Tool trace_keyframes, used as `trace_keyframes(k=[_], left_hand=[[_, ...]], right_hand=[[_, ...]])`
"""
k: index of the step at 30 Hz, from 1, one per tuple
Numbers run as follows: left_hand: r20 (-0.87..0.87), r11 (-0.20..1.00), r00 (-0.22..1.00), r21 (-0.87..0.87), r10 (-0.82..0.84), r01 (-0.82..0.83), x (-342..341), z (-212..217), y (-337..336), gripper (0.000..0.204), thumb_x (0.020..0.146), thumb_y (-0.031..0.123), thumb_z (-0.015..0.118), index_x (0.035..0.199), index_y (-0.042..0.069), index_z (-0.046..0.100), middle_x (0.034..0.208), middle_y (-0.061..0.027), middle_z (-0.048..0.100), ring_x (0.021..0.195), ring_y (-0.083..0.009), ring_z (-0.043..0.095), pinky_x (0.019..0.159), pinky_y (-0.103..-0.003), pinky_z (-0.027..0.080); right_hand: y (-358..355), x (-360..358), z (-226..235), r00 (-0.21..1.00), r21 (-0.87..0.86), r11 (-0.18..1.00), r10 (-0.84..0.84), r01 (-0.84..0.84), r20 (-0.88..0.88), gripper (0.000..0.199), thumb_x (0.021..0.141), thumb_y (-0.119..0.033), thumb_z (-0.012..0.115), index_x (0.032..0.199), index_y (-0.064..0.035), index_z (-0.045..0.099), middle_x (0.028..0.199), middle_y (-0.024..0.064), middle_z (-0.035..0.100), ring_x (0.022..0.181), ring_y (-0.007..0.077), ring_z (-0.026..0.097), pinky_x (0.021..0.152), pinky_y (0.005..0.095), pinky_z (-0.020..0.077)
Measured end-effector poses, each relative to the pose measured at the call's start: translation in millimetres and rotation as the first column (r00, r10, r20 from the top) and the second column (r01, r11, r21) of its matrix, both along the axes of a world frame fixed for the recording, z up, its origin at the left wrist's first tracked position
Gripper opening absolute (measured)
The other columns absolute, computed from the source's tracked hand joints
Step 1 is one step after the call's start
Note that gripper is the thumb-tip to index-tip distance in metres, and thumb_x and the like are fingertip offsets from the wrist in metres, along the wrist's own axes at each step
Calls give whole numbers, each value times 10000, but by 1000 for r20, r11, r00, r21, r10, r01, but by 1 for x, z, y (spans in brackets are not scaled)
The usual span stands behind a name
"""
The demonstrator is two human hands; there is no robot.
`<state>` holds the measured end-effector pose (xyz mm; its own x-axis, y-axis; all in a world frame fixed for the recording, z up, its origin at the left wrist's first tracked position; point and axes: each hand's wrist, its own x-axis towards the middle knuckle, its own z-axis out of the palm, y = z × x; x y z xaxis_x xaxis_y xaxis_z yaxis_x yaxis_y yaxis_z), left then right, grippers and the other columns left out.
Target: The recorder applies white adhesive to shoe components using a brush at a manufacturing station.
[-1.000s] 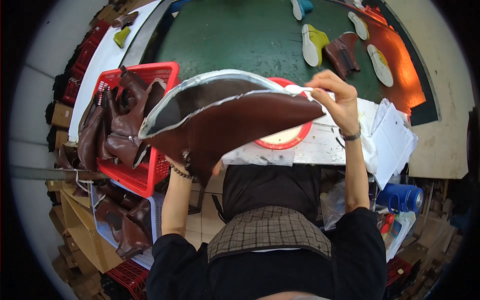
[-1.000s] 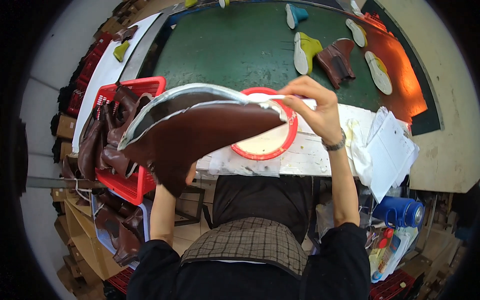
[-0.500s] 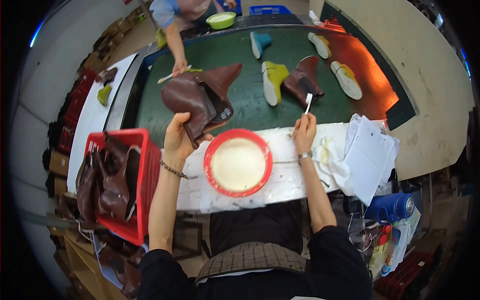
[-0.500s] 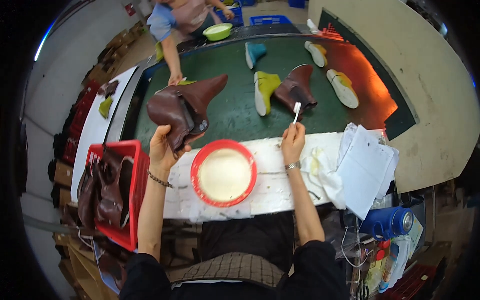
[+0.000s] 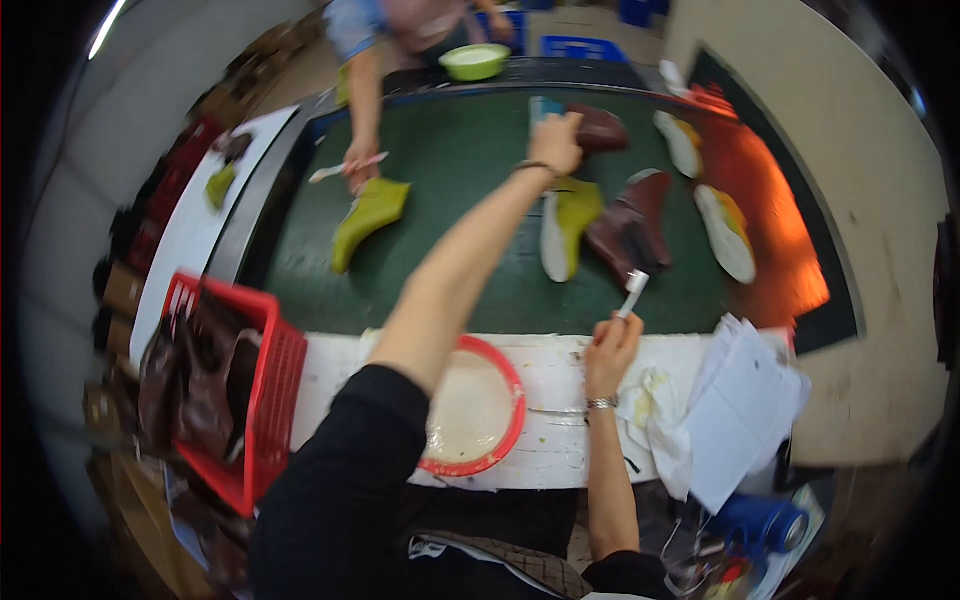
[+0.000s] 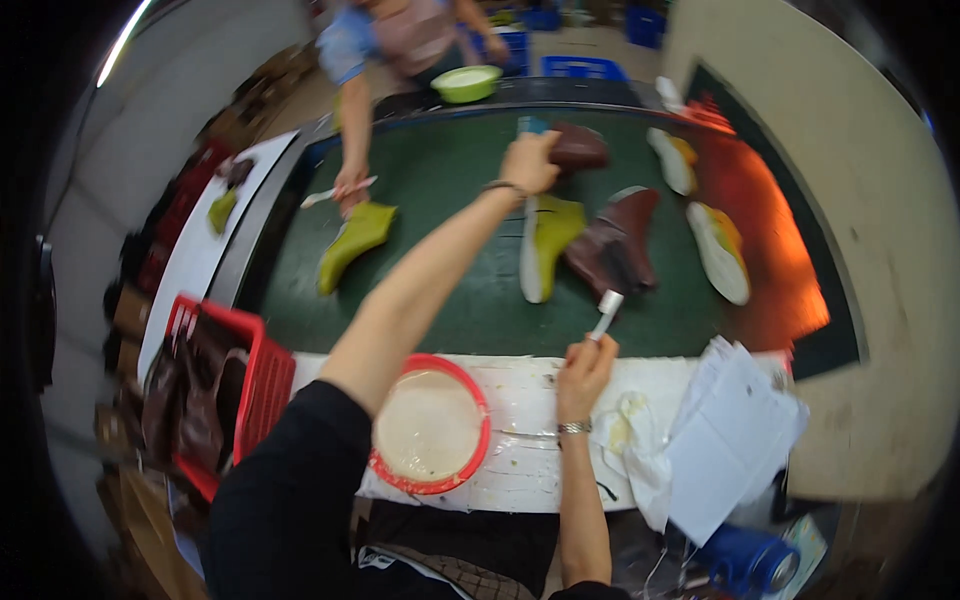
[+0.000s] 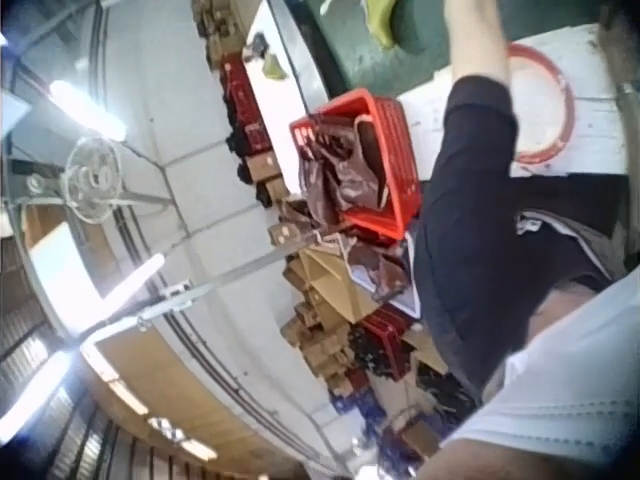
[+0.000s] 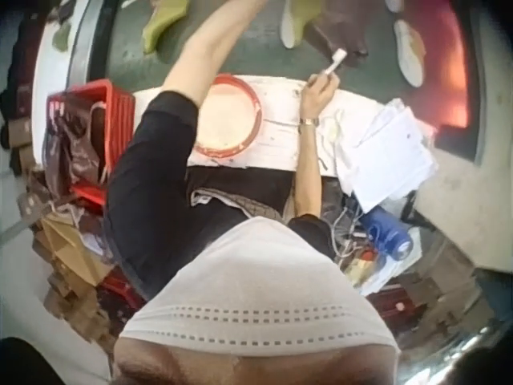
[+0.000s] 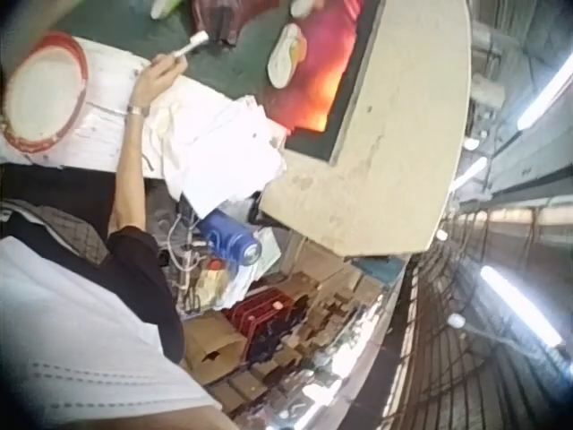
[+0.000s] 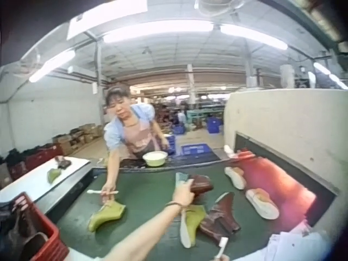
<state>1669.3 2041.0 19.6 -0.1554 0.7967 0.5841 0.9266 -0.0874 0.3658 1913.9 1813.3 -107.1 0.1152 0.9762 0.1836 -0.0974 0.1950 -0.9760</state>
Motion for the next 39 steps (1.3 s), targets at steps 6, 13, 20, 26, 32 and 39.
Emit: trace_keyframes(k=[6, 13, 20, 26, 32, 39], left_hand=[[302, 950, 927, 281, -223, 138, 3, 28, -68, 418, 659, 164, 696, 1053, 26, 729, 1056, -262, 698, 1050, -437, 644, 902, -497, 527], [128, 970, 983, 221, -133, 103, -21, 126, -434, 383, 824, 70, 738, 1205, 106, 731, 1182, -120, 693, 1101, -272, 670, 933, -364, 548], [29, 901, 952, -334, 305, -279, -178, 108, -643, 815, 755, 357, 875, 1423, 39, 533, 1229, -219, 681, 1121, -322, 668, 983, -383, 514], [324, 866, 888, -480, 327, -143, -205, 89, -669, 774, 735, 146, 803, 1463, 78, 549, 1274, -106, 673, 1205, -243, 618, 1077, -343, 441], [311, 839, 813, 76, 493, -538, -107, 175, -650, 341, 930, 79, 687, 1248, -35, 651, 1099, -69, 714, 891, -112, 642, 800, -268, 521], [827, 996, 562, -68, 28, 51, -3, 158, -610, 402, 919, 2, 677, 1304, -87, 600, 1197, -122, 701, 1066, -166, 659, 948, -311, 520]], right_hand=[[-2, -6, 31, 989, -109, 988, 95, -107, -109, 182, 1078, -209, 450, 1161, -60, 513, 703, 0, 503, 460, 53, 380, 359, 232, 302], [1, 3, 21, 990, -88, 988, 122, -127, -66, 263, 1087, -267, 492, 1171, -29, 564, 735, -1, 527, 462, 36, 381, 374, 210, 303], [-26, 17, 58, 954, -45, 954, 297, -296, 27, 269, 1072, -281, 539, 1207, -71, 639, 788, -27, 571, 583, 26, 443, 481, 196, 368], [-118, -12, 141, 597, 211, 789, 232, -577, 768, 126, 899, -126, 737, 1001, -53, 752, 807, 48, 633, 677, 143, 576, 615, 261, 447], [-129, 3, 144, 396, 178, 811, 71, -557, 915, 108, 846, -200, 743, 927, -137, 776, 850, 21, 669, 774, 237, 668, 642, 377, 512], [-136, 8, 130, 311, 291, 749, -120, -595, 943, 133, 834, -215, 772, 933, -126, 776, 838, 22, 667, 751, 239, 670, 626, 362, 512]])
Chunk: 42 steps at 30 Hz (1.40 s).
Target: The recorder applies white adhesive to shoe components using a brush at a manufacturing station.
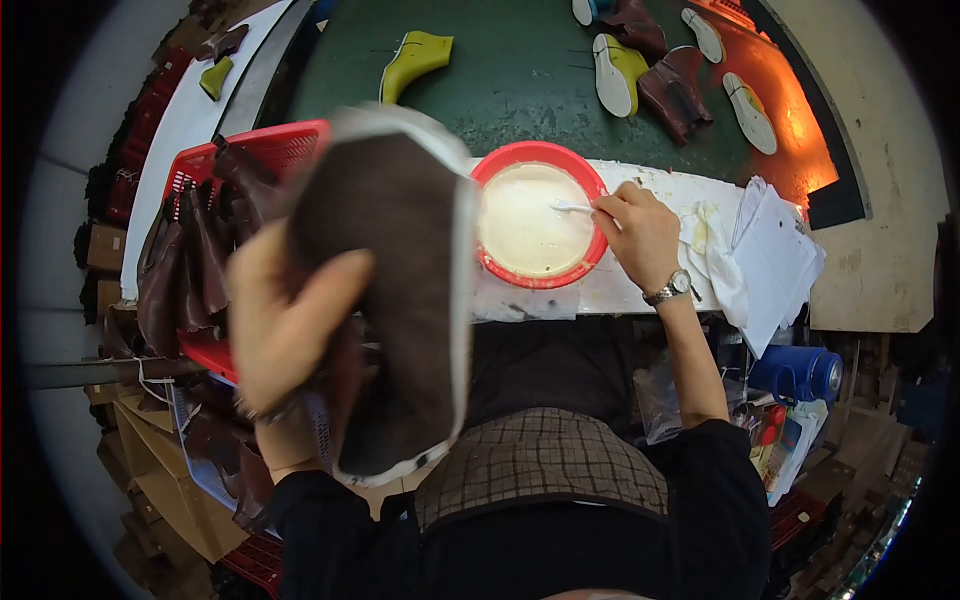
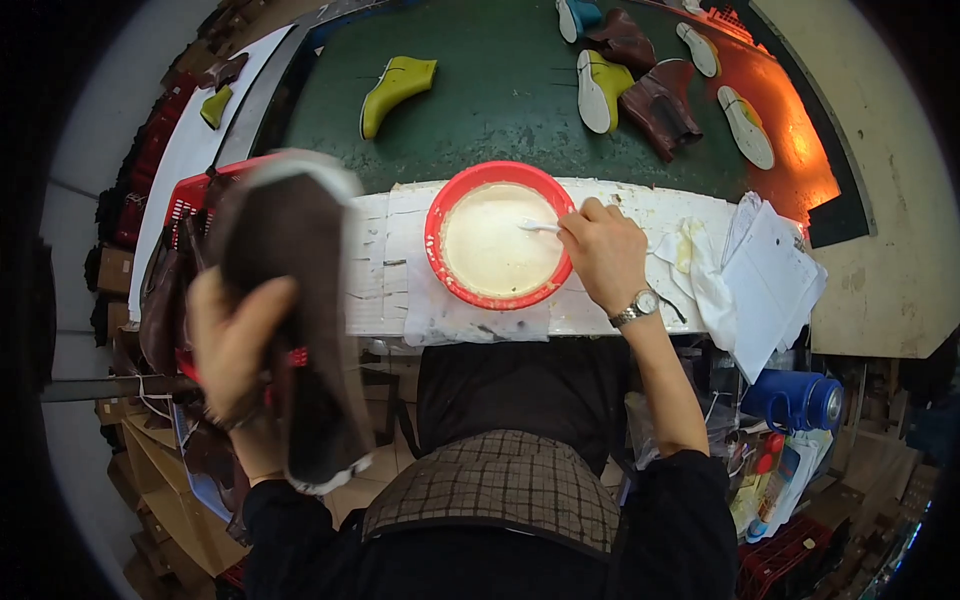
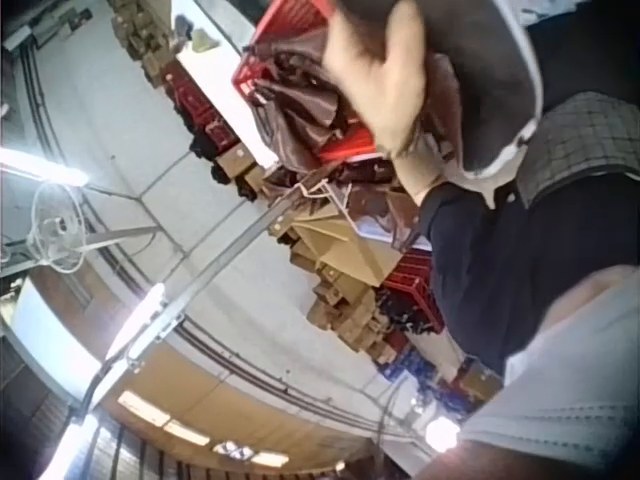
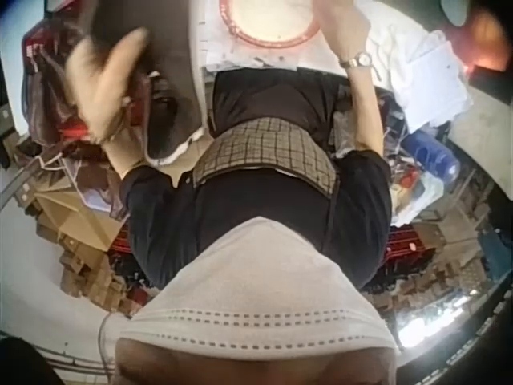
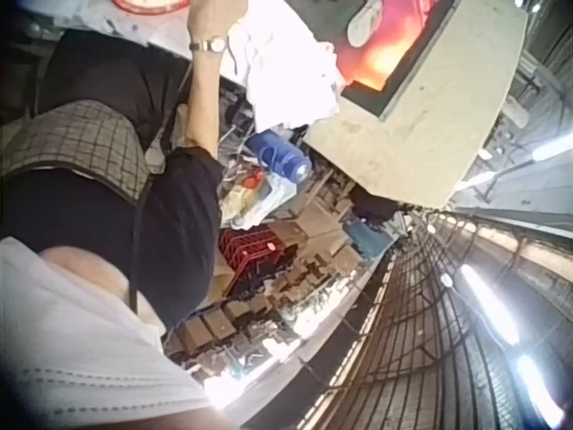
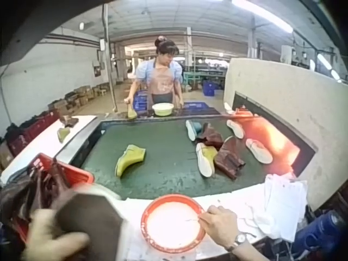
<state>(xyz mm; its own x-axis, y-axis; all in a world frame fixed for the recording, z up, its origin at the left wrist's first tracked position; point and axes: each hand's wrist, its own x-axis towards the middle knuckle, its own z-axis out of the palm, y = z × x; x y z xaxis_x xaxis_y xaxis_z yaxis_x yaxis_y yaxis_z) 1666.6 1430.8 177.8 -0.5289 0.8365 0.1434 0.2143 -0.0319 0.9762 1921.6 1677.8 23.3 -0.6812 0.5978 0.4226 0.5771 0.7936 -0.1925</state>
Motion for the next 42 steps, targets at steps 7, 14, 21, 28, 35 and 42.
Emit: trace_keyframes(k=[7, 14, 21, 28, 35, 42], left_hand=[[270, 862, 910, -320, -315, 394, -6, -48, 47, 328, 918, 47, 717, 1207, -99, 661, 1061, -60, 729, 944, -95, 655, 833, -258, 543], [327, 799, 894, -421, -308, 429, -7, -51, 63, 210, 905, 63, 726, 1083, -47, 718, 862, -17, 719, 689, -51, 626, 572, -203, 486], [160, 976, 980, -163, -117, 143, -16, -46, 57, 195, 937, 89, 729, 1086, -36, 717, 858, -2, 713, 682, -41, 617, 577, -204, 481], [-198, 988, 972, -59, 128, -143, -52, -74, 75, 295, 948, 134, 714, 1171, -55, 683, 1029, -86, 750, 922, -115, 675, 810, -287, 537], [-434, 961, 885, -130, 167, -245, -95, -182, 61, 1037, 777, 365, 885, 1570, 28, 309, 1429, -239, 552, 1295, -367, 563, 1063, -438, 448], [-591, 778, 763, -597, -263, -194, -63, -171, -3, 1516, 488, 425, 983, 1640, 114, 47, 1602, -292, 265, 1462, -490, 293, 1148, -622, 285]], right_hand=[[1, 1, 43, 870, -383, 904, -26, -190, -493, 142, 800, -118, 831, 939, -107, 805, 847, 16, 694, 741, 129, 632, 638, 304, 454], [11, -17, 67, 826, -111, 886, 366, -450, -428, 187, 762, -130, 860, 939, -98, 807, 864, 10, 670, 852, 146, 595, 825, 300, 383], [-18, -27, 52, 798, -193, 858, 329, -476, -506, 177, 758, -122, 861, 926, -102, 809, 856, 2, 673, 851, 139, 610, 834, 307, 394], [4, -8, 26, 886, -356, 902, 58, -243, -459, 139, 832, -137, 799, 960, -82, 793, 822, 40, 676, 710, 193, 651, 596, 308, 484], [0, -8, 5, 984, -240, 970, -19, -24, -175, 92, 799, -181, 792, 840, -101, 770, 788, 54, 689, 667, 232, 668, 610, 347, 520], [15, 16, -14, 857, -394, 913, -117, -107, -503, 164, 803, -174, 850, 823, -49, 745, 733, 46, 669, 609, 143, 604, 549, 273, 447]])
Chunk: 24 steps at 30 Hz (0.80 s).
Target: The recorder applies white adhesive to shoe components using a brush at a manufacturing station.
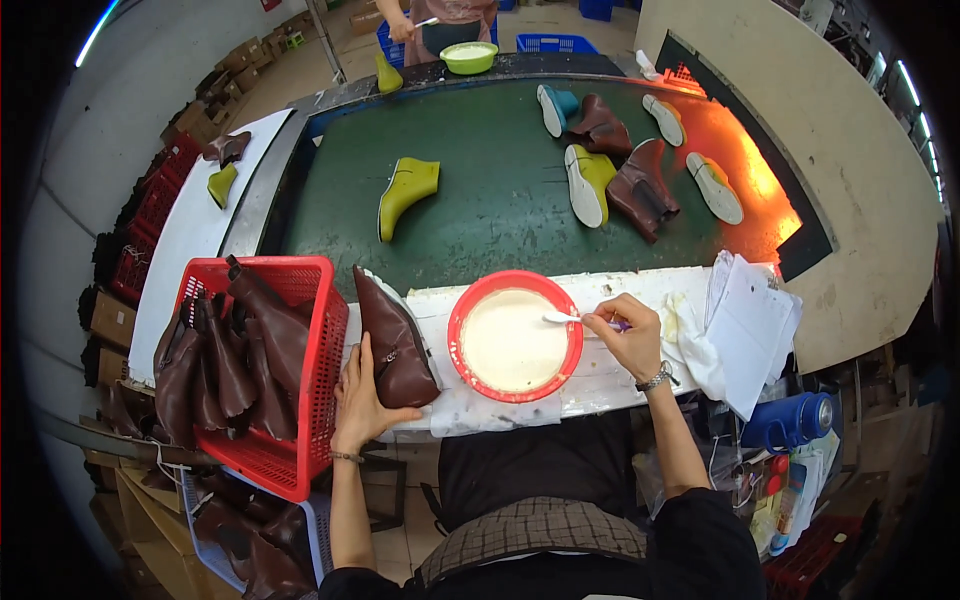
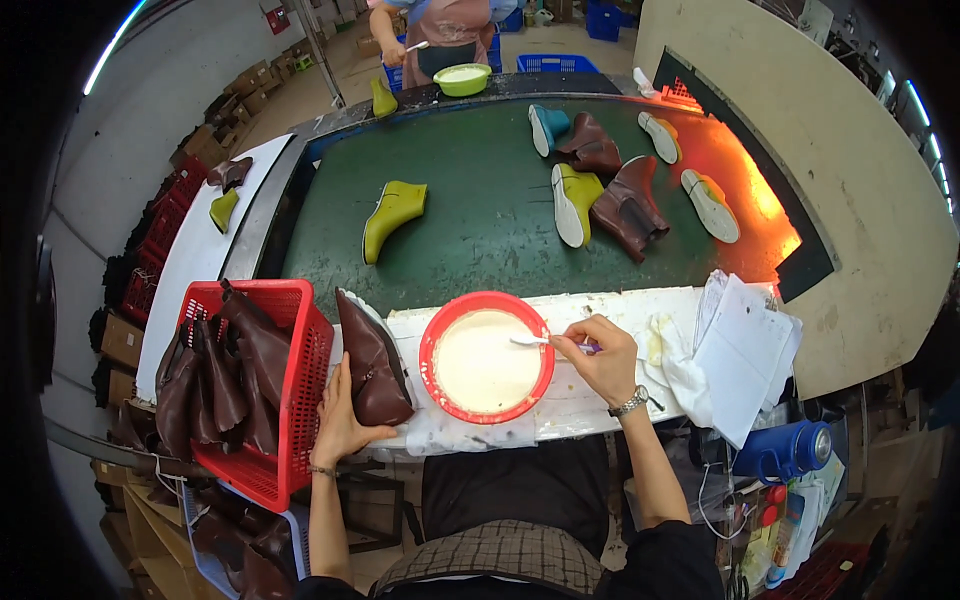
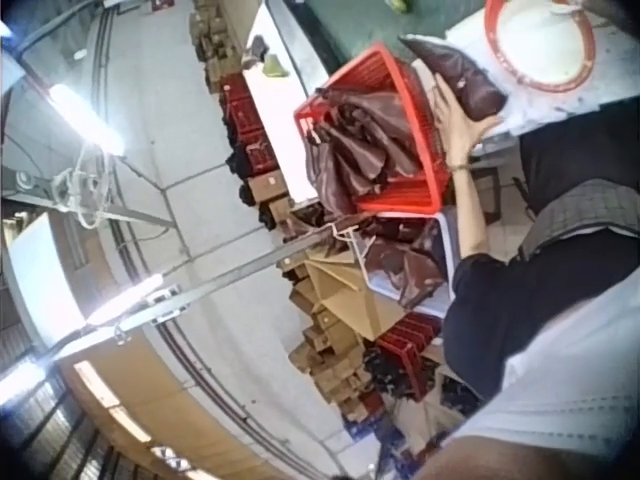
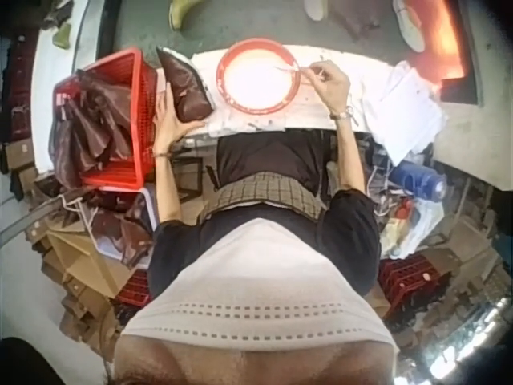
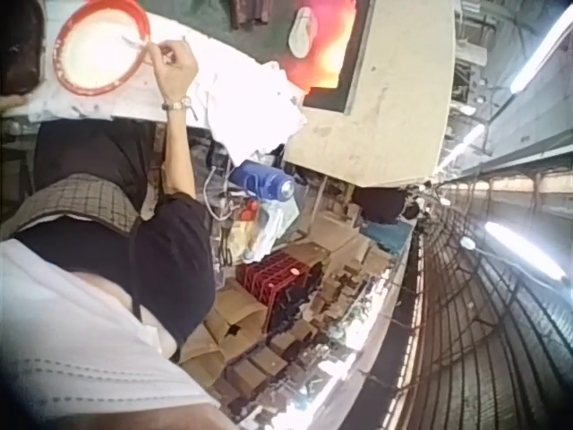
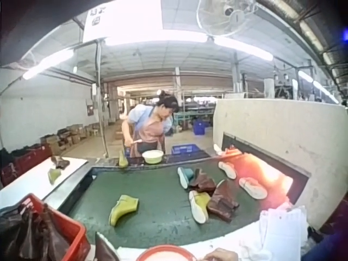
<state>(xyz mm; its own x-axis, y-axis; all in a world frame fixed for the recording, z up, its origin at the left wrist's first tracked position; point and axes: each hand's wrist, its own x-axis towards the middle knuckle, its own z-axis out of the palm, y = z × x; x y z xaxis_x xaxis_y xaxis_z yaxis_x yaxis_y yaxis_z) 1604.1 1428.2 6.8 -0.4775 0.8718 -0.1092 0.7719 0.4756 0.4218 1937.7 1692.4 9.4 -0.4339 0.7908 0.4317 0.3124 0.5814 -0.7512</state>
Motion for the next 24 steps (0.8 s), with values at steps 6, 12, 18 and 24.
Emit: trace_keyframes(k=[6, 12, 18, 24], left_hand=[[-19, 998, 999, 38, -48, 48, 5, 7, 7, 1290, 591, 154, 841, 1639, 115, 91, 1557, -280, 300, 1409, -497, 340, 1153, -583, 305], [-134, 966, 989, 259, 58, -21, 8, -31, -6, 1117, 619, -33, 713, 1614, 103, 224, 1491, -247, 363, 1324, -461, 394, 1107, -546, 312], [-142, 921, 966, 357, 218, -155, 33, -42, 14, 1103, 580, -45, 710, 1590, 118, 297, 1520, -227, 357, 1343, -435, 383, 1082, -529, 312], [-159, 890, 962, 436, 221, -132, 34, -61, 34, 1028, 558, 46, 799, 1507, 127, 412, 1555, -219, 340, 1378, -437, 359, 1109, -547, 279]], right_hand=[[22, 18, -56, 1000, -82, 997, -1, 0, -12, 86, 850, -121, 764, 852, -37, 745, 802, 86, 692, 688, 192, 626, 636, 317, 469], [-28, 42, -26, 963, 98, 963, -238, 251, -125, 107, 839, -47, 749, 927, -15, 697, 874, 116, 669, 778, 238, 628, 701, 323, 488], [-144, 136, -105, 918, -219, 896, -347, 385, 193, 144, 933, -109, 711, 862, -5, 642, 710, 93, 620, 583, 174, 579, 544, 329, 460], [-146, 248, -365, 469, -332, 660, -36, 674, 882, 438, 1036, -354, 576, 869, 32, 698, 813, 107, 734, 698, 173, 656, 627, 364, 523]])
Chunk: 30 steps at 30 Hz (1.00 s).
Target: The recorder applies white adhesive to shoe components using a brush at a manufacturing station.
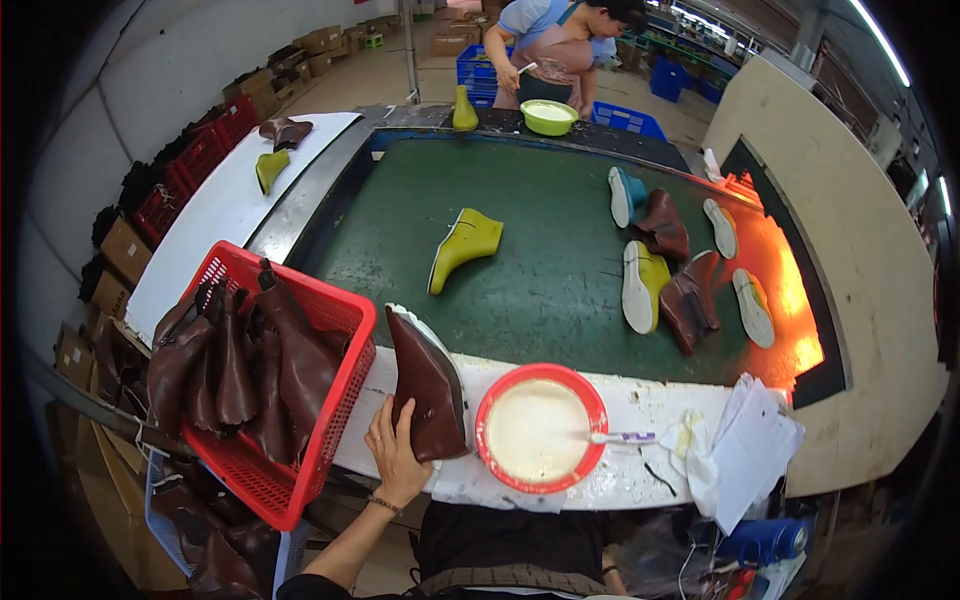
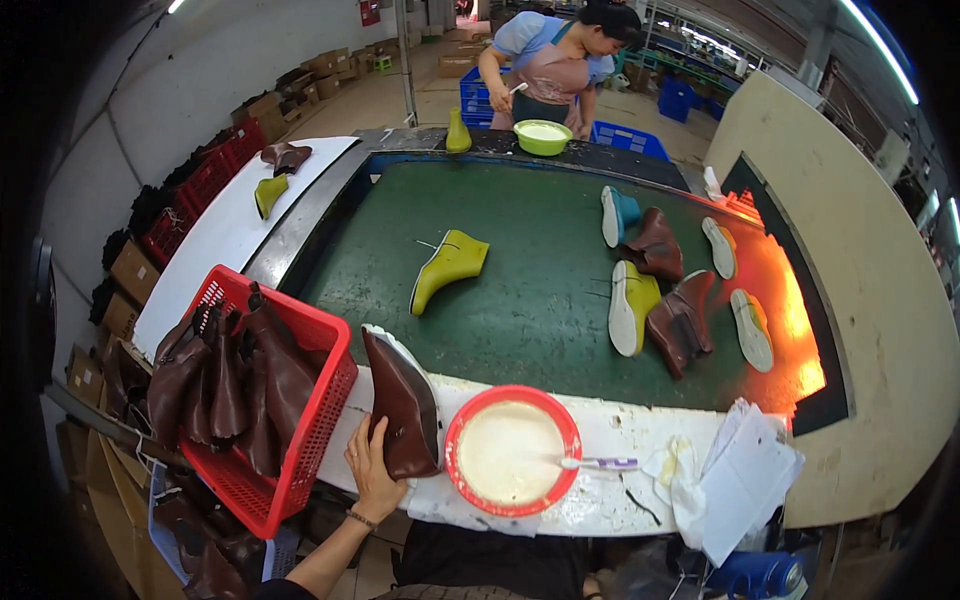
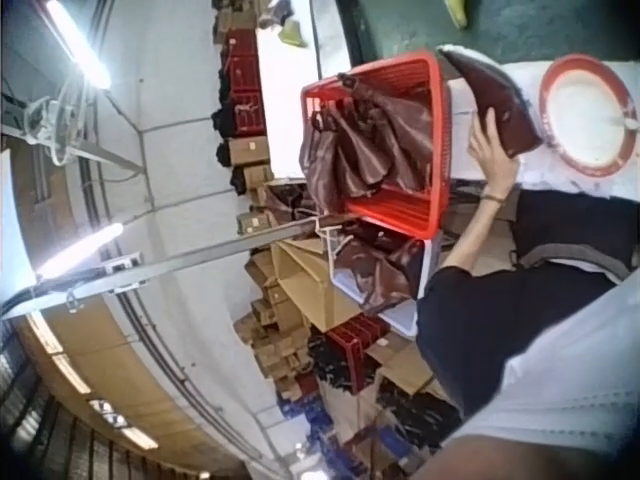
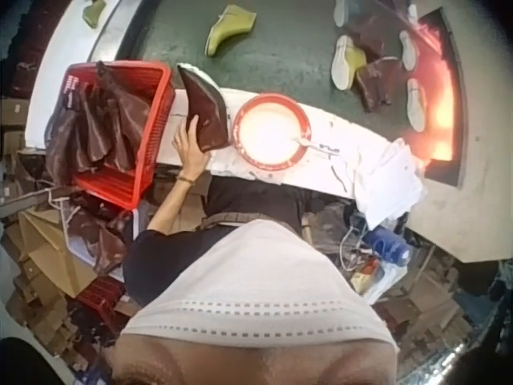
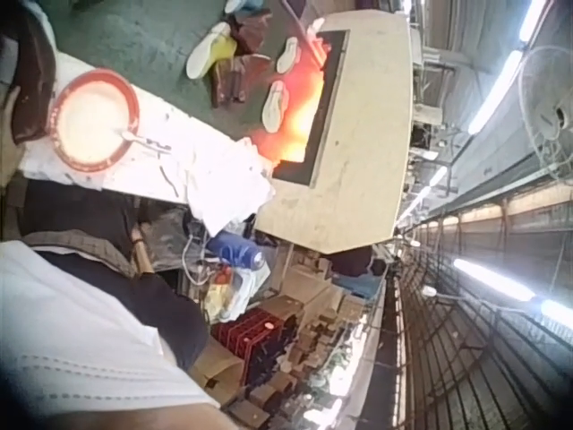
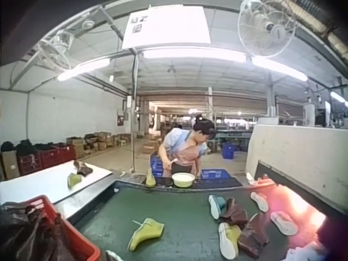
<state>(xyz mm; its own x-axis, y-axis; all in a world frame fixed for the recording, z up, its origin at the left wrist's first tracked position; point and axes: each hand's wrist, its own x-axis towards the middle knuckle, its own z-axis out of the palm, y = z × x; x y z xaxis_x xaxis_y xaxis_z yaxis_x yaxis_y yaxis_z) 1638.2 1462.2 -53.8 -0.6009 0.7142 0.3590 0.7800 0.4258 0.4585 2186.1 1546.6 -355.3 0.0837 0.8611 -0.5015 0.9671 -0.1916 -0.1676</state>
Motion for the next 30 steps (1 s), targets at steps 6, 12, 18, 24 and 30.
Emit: trace_keyframes(k=[6, 12, 18, 24, 30], left_hand=[[27, 999, 1000, -51, 11, -10, -1, -2, -9, 878, 643, 237, 854, 1433, 130, 487, 1540, -233, 401, 1351, -430, 428, 1076, -546, 303], [51, 997, 999, -72, 12, -8, -1, -1, -10, 770, 705, 422, 844, 1363, 174, 530, 1512, -252, 436, 1325, -424, 474, 1049, -524, 322], [55, 998, 998, -65, 2, 2, -5, -4, -9, 778, 701, 437, 839, 1364, 170, 531, 1509, -254, 436, 1337, -421, 460, 1051, -523, 320], [29, 1000, 1000, -11, 2, -2, -5, 0, -7, 854, 597, 192, 856, 1389, 153, 540, 1520, -220, 435, 1347, -397, 456, 1055, -499, 328], [13, 998, 999, 54, 34, -35, 5, 4, -8, 939, 553, 33, 800, 1439, 160, 517, 1524, -163, 415, 1375, -368, 404, 1086, -494, 308]], right_hand=[[119, -35, 15, 994, -64, 997, 32, -39, -107, 430, 1027, -355, 587, 880, 32, 706, 828, 105, 740, 720, 174, 662, 647, 365, 528], [215, -63, 49, 978, -140, 988, 38, -68, -205, 423, 1019, -355, 599, 892, 31, 714, 843, 103, 745, 743, 174, 668, 667, 366, 533], [210, -61, 59, 948, -213, 976, -22, -48, -319, 416, 1011, -355, 610, 903, 31, 722, 858, 101, 750, 765, 174, 674, 686, 368, 539], [187, -50, 49, 873, -187, 982, -75, -19, -481, 411, 1003, -356, 622, 915, 30, 730, 873, 99, 755, 787, 174, 680, 706, 369, 544], [143, -27, 43, 738, -156, 988, -101, -6, -667, 406, 995, -356, 634, 926, 30, 738, 888, 97, 761, 809, 174, 685, 726, 370, 549]])
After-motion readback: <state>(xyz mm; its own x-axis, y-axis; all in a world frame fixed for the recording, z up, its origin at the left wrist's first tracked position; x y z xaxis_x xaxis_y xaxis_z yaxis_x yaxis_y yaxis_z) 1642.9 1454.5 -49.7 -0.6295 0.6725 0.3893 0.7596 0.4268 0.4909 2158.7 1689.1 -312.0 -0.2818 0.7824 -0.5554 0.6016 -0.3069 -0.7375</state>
